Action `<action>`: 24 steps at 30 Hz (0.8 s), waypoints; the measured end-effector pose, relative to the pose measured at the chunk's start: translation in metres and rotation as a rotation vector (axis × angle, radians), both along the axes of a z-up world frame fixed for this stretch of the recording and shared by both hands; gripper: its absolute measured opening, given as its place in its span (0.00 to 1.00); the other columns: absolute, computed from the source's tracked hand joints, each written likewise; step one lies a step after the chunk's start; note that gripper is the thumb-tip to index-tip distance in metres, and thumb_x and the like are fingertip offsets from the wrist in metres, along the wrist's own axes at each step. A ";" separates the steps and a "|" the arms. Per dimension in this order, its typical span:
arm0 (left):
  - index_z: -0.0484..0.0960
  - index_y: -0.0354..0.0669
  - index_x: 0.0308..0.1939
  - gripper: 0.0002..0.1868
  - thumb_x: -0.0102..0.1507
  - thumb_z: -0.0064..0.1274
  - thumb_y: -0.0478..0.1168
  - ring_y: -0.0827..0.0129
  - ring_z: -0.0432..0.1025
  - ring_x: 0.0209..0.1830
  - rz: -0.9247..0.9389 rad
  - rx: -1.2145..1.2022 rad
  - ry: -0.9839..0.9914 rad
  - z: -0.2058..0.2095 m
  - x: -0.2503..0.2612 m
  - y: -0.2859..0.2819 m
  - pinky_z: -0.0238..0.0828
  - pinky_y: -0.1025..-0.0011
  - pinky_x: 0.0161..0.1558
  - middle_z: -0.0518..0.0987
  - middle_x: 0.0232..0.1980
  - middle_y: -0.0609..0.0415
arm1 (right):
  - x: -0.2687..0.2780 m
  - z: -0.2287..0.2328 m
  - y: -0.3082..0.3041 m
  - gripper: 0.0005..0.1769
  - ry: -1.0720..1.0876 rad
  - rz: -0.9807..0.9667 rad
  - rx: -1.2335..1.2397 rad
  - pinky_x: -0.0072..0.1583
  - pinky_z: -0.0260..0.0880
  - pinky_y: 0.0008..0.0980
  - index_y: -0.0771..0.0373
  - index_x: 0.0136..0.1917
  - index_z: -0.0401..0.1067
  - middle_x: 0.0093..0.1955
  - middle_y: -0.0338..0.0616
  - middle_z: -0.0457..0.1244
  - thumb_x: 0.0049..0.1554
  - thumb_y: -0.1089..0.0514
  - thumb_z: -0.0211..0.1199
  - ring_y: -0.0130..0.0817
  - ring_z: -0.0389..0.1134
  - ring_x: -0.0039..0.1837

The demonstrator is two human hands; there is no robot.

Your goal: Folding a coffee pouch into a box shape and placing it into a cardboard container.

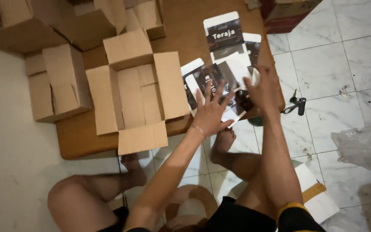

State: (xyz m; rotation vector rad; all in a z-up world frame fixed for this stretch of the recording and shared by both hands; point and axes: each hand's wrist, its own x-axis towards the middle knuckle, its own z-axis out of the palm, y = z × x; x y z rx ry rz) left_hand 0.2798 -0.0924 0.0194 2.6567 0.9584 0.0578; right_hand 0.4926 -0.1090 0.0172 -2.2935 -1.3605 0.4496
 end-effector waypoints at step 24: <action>0.55 0.71 0.77 0.34 0.69 0.28 0.70 0.41 0.37 0.82 0.207 0.118 -0.032 -0.073 0.012 0.006 0.30 0.31 0.73 0.50 0.83 0.53 | 0.038 -0.019 -0.019 0.26 0.228 -0.134 -0.166 0.61 0.68 0.61 0.71 0.67 0.67 0.63 0.66 0.51 0.60 0.55 0.64 0.76 0.62 0.63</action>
